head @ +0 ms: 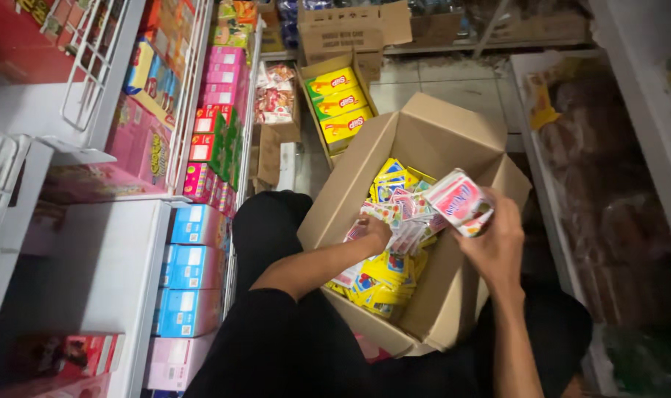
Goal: The person sits on the floor and repeatedly picks up small snack packets from a cardboard box, stacks them, and places them back into the box. The person also briefly places a stack of packets onto a nearby shelf before returning to the box.
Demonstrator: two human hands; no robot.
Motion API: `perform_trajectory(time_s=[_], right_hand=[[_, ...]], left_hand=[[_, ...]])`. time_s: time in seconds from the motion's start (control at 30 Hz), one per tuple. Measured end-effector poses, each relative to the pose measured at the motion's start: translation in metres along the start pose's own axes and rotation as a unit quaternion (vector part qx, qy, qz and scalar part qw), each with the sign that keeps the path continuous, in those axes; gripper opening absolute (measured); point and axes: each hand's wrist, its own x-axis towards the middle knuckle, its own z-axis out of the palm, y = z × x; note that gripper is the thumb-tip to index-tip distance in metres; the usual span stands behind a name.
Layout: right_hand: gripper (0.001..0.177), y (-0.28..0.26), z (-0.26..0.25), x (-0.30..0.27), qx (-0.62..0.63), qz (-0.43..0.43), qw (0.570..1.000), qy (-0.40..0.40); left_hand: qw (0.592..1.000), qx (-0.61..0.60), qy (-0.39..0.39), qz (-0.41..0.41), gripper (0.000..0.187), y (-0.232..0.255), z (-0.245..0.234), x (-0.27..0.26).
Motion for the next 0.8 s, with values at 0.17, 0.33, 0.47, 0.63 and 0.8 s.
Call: perform_trajectory(time_s=[0.17,0.33,0.47,0.63,0.8], right_hand=[[0.069,-0.010,0.015,0.001,-0.001,-0.001,0.999,-0.040],[0.071,-0.008,0.032,0.006,-0.030,-0.031,0.997,-0.068],[0.067,-0.002,0.039,0.000,-0.054,-0.018,0.994,-0.089],[0.071,0.012,0.040,0.002,-0.046,-0.006,0.994,-0.094],[0.076,0.018,0.037,0.002,-0.020,-0.007,0.999,-0.042]], left_hand=[[0.998,0.054,0.027,0.001,0.038,0.000,0.011,0.002],[0.992,0.120,0.035,-0.009,0.037,-0.013,0.027,0.010],[0.995,0.070,0.070,-0.002,0.031,-0.013,0.025,0.019],[0.937,-0.214,0.239,0.140,0.023,-0.025,-0.004,-0.002],[0.803,-0.432,0.279,0.301,0.078,-0.062,-0.038,-0.108]])
